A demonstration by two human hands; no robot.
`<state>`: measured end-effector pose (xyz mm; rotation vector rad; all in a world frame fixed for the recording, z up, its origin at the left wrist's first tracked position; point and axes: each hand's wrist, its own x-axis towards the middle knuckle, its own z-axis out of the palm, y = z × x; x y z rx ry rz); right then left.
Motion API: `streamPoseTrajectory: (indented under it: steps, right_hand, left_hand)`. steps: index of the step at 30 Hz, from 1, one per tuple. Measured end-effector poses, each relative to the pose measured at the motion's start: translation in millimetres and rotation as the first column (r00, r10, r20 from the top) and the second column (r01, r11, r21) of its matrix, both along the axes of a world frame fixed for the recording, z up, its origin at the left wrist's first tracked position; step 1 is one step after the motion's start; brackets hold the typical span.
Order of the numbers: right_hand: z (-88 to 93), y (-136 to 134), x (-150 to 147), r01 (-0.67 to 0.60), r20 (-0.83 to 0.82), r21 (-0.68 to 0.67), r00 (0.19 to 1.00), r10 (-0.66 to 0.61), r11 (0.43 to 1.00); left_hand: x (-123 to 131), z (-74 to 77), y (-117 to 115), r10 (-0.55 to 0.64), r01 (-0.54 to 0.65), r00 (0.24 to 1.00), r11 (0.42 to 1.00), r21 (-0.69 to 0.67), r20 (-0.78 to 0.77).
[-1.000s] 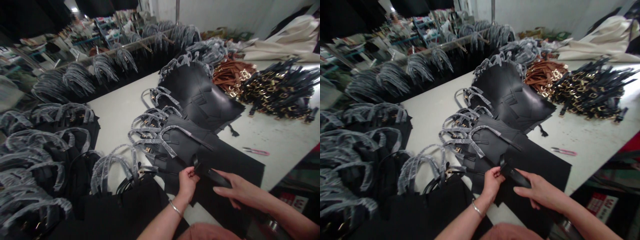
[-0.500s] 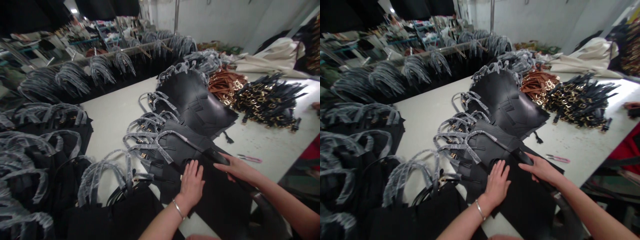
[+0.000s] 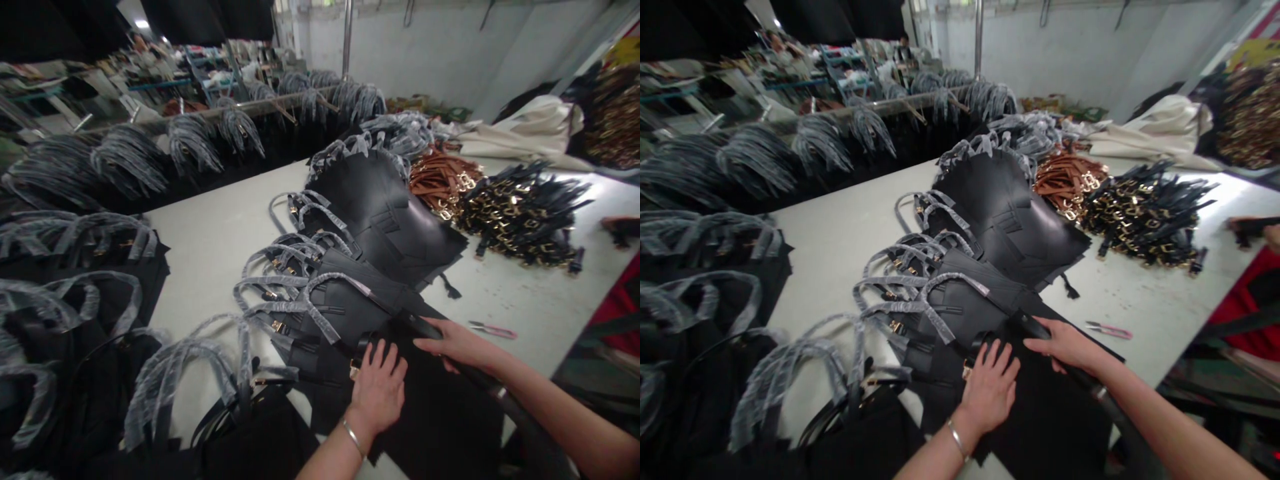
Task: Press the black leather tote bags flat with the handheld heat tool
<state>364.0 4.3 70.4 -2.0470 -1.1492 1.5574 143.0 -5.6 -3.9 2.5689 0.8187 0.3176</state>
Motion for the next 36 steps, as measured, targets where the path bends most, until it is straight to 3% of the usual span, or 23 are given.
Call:
streamPoseTrajectory:
  steps: [5, 12, 16, 20, 24, 27, 29, 32, 36]
  right_hand:
    - [-6.7, 5, 13, 0.168, -0.046, 0.023, 0.985, -0.167, 0.985]
    - [-12.2, 37, 20, 0.194, -0.020, 0.095, 0.981, -0.193, 0.976]
    - [3.2, 31, 22, 0.179, 0.018, 0.130, 0.983, -0.183, 0.975]
    - [40.5, 4, 35, 0.133, -0.020, 0.126, 0.991, -0.132, 0.983]
    - [79.2, -33, 57, 0.291, 0.062, 0.181, 0.950, -0.307, 0.939]
    - [91.9, -66, 72, 0.383, 0.151, 0.205, 0.897, -0.416, 0.900]
    - [89.1, -89, 79, 0.429, 0.192, 0.181, 0.867, -0.460, 0.885]
    - [70.2, -124, 84, 0.510, 0.223, 0.137, 0.819, -0.528, 0.849]
    - [37.3, -161, 82, 0.589, 0.176, 0.108, 0.781, -0.599, 0.801]
  left_hand:
    - [-1, -4.3, -11, 0.030, -0.029, 0.999, 0.999, -0.041, 0.012]
    - [-2, -6.2, -26, 0.060, -0.060, 0.998, 0.996, -0.060, -0.015]
    - [1, 0.1, -28, 0.065, -0.068, 0.997, 0.996, -0.059, -0.050]
    - [16, 15.7, 2, 0.147, -0.150, 0.983, 0.988, -0.021, -0.113]
    - [36, 21.9, 52, 0.099, -0.085, 0.993, 0.980, 0.178, -0.072]
    - [46, 21.4, 81, 0.156, -0.122, 0.971, 0.976, 0.182, -0.184]
    - [49, 22.2, 94, 0.211, -0.183, 0.928, 0.976, 0.116, -0.306]
    - [48, 25.2, 106, 0.226, -0.245, 0.870, 0.969, 0.013, -0.437]
    - [44, 33.6, 109, 0.135, -0.182, 0.884, 0.981, -0.065, -0.448]
